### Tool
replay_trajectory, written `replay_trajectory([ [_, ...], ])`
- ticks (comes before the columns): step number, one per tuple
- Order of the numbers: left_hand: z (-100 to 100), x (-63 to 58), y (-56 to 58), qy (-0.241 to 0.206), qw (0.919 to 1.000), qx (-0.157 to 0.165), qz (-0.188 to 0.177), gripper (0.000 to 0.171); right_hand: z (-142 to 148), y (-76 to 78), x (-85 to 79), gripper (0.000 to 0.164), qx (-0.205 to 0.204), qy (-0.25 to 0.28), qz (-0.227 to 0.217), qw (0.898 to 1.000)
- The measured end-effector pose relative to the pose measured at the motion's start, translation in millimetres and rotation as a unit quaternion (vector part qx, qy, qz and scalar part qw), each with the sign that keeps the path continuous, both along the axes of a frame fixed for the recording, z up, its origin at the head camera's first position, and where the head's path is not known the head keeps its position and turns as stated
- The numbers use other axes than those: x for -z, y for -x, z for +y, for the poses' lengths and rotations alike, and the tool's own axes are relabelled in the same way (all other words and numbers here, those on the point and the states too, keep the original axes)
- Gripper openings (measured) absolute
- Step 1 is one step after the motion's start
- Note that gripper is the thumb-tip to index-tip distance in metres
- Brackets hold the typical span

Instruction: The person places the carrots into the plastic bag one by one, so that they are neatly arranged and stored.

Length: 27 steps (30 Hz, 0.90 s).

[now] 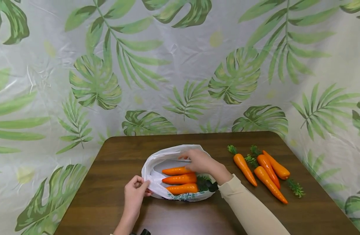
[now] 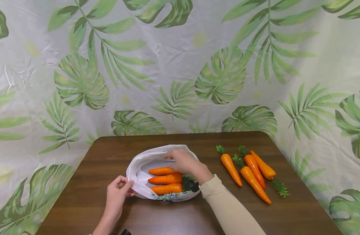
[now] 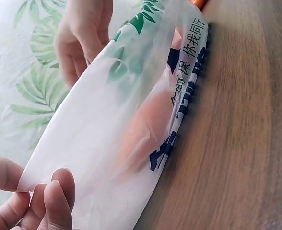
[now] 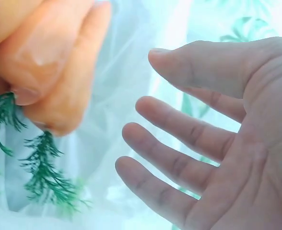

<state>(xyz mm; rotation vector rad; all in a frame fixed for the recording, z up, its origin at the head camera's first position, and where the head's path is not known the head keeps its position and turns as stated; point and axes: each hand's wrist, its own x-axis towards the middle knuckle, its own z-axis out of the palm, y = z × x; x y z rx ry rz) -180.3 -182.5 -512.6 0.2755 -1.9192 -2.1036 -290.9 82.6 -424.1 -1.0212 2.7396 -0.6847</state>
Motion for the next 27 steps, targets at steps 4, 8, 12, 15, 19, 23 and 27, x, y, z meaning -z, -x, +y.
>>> replay_trajectory([
  [4, -0.4, 0.2, 0.0, -0.001, 1.0000, -0.002, -0.001, 0.018, 6.9, -6.5, -8.6, 0.041, 0.010, 0.020, 0.011, 1.000],
  [8, -0.3, 0.8, 0.0, -0.002, 1.0000, -0.003, -0.002, 0.018, 16.5, -12.2, -15.2, 0.044, 0.039, 0.033, 0.020, 0.999],
  [12, -0.1, 1.1, 0.2, -0.005, 1.0000, -0.002, -0.002, 0.018, 29.7, -17.4, -22.0, 0.046, 0.065, 0.048, 0.035, 0.996],
  [15, -0.2, 1.2, 0.6, -0.007, 1.0000, -0.003, 0.000, 0.018, 40.7, -20.9, -26.6, 0.045, 0.076, 0.066, 0.046, 0.994],
  [19, -0.6, 1.3, 1.2, -0.006, 1.0000, -0.003, 0.001, 0.019, 55.7, -24.6, -30.3, 0.045, 0.086, 0.094, 0.058, 0.990],
  [23, -0.5, 1.8, 1.7, -0.003, 1.0000, -0.004, -0.002, 0.019, 72.2, -26.0, -29.0, 0.047, 0.091, 0.129, 0.061, 0.986],
  [27, -0.4, 1.8, 2.1, -0.001, 1.0000, -0.007, -0.005, 0.018, 91.4, -25.4, -23.5, 0.046, 0.116, 0.147, 0.063, 0.980],
])
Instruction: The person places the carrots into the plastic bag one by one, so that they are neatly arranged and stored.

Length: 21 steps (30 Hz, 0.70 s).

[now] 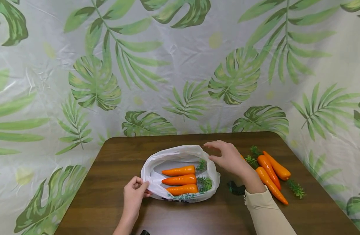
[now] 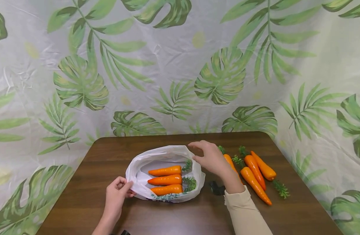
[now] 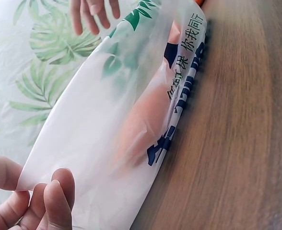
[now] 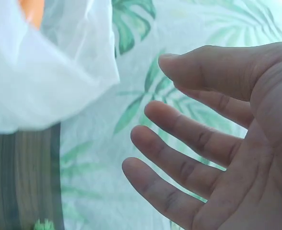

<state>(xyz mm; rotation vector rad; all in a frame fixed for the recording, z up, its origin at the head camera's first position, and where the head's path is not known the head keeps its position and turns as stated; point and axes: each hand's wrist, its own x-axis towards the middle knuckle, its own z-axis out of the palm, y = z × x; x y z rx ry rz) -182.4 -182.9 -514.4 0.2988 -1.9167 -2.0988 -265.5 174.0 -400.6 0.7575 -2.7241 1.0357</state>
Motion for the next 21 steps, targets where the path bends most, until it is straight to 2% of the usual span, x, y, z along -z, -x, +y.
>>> replay_trajectory([
  [6, 0.3, 0.0, -0.2, 0.001, 1.0000, 0.000, -0.002, 0.018, 33.2, -4.8, 3.6, 0.047, 0.046, -0.006, 0.001, 0.999],
  [10, 0.0, -1.6, -0.7, 0.002, 1.0000, 0.000, 0.000, 0.018, 58.8, -10.9, 6.8, 0.047, 0.074, -0.001, -0.015, 0.997],
  [14, 0.0, -1.7, -0.4, 0.003, 1.0000, 0.001, 0.000, 0.018, 88.0, -17.5, 15.5, 0.048, 0.099, 0.007, -0.024, 0.995],
  [21, -0.7, 0.3, 0.3, 0.004, 1.0000, 0.001, -0.002, 0.017, 134.4, -26.0, 31.1, 0.047, 0.146, -0.010, -0.004, 0.989],
])
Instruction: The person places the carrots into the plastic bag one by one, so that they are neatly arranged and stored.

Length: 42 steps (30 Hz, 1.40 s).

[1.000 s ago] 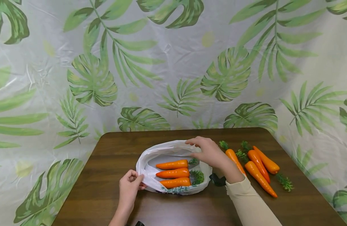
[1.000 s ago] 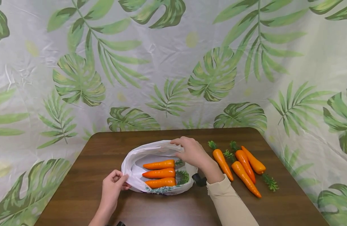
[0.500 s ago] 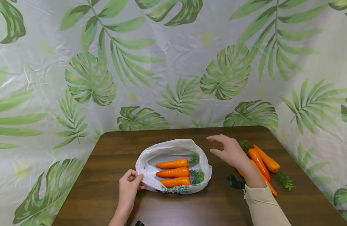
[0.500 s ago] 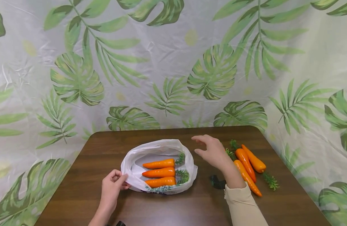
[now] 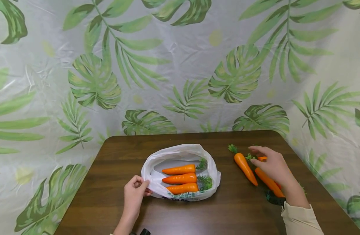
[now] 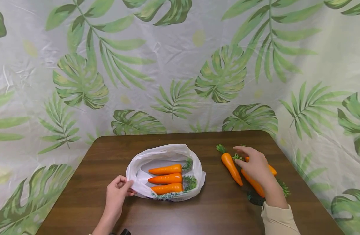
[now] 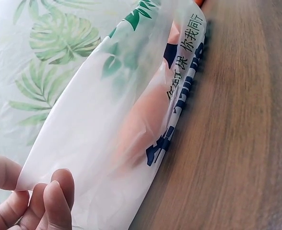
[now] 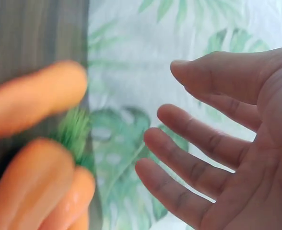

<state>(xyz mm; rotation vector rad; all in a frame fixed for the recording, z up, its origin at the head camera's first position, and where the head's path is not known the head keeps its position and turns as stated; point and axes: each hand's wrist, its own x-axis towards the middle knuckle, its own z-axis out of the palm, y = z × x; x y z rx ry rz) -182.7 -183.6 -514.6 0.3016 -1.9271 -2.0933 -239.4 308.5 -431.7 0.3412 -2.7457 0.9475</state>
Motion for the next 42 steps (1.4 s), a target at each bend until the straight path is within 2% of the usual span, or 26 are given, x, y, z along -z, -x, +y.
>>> replay_trajectory([
  [9, -0.5, 0.3, 0.9, 0.000, 1.0000, -0.002, 0.002, 0.018, 49.7, -0.7, 25.6, 0.049, 0.050, -0.035, 0.026, 0.998],
  [14, -0.9, 1.3, -0.6, -0.006, 1.0000, 0.002, 0.002, 0.018, 74.2, 0.0, 42.7, 0.049, 0.078, -0.039, 0.022, 0.996],
  [22, -1.4, 1.5, -1.9, -0.001, 1.0000, 0.001, -0.006, 0.019, 97.5, 5.3, 64.8, 0.048, 0.095, -0.053, 0.023, 0.994],
  [29, -0.8, -1.5, -0.2, 0.000, 1.0000, 0.000, 0.003, 0.018, 108.3, 8.5, 72.4, 0.049, 0.101, -0.079, 0.007, 0.992],
  [42, 0.1, -5.0, -2.7, 0.008, 0.9999, 0.000, 0.006, 0.017, 117.5, 2.7, 82.2, 0.052, 0.134, -0.104, -0.020, 0.985],
])
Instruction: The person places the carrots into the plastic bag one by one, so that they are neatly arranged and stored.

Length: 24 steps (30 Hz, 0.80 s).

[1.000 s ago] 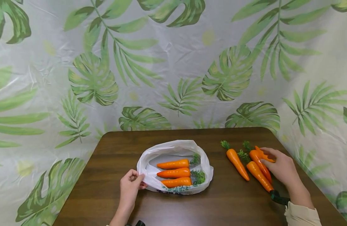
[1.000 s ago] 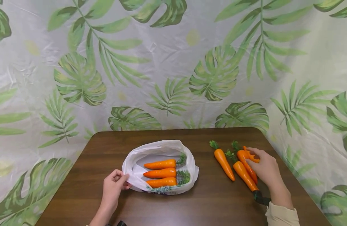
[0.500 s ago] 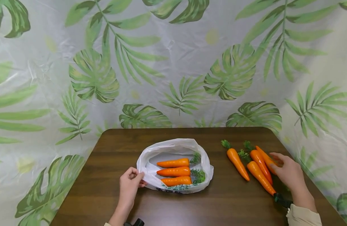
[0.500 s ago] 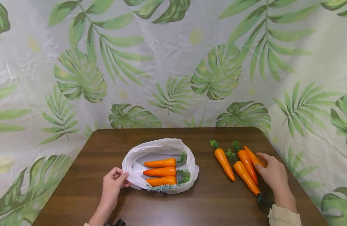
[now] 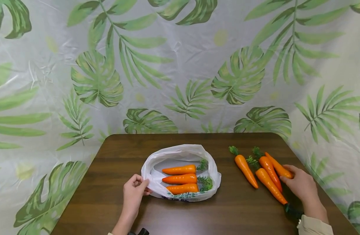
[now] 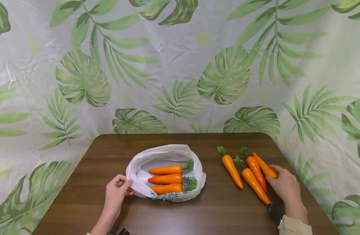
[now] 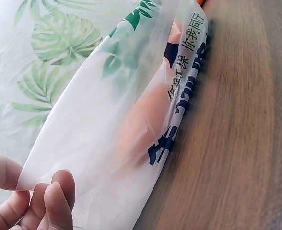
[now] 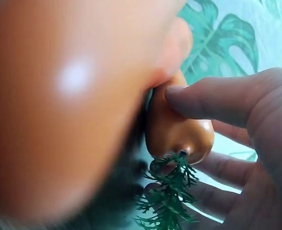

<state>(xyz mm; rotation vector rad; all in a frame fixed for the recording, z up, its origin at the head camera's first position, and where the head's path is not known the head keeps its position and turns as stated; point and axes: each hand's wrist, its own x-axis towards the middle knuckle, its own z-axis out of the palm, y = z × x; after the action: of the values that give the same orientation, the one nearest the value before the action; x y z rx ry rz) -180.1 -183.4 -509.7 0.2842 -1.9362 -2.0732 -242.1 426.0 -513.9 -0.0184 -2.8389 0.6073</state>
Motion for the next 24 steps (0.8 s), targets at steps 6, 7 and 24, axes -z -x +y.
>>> replay_trajectory([
  [6, -0.5, 1.1, 0.2, 0.002, 1.0000, 0.000, 0.001, 0.017, 1.4, 0.5, 4.1, 0.055, 0.013, 0.002, 0.000, 1.000],
  [7, -0.4, 1.4, 0.3, 0.002, 1.0000, 0.000, 0.002, 0.016, 1.5, 0.7, 4.6, 0.054, 0.015, 0.002, 0.002, 1.000],
  [24, -0.4, -0.3, -0.6, -0.003, 1.0000, 0.002, -0.002, 0.018, 0.2, -1.0, 1.0, 0.054, 0.036, 0.001, 0.020, 0.999],
])
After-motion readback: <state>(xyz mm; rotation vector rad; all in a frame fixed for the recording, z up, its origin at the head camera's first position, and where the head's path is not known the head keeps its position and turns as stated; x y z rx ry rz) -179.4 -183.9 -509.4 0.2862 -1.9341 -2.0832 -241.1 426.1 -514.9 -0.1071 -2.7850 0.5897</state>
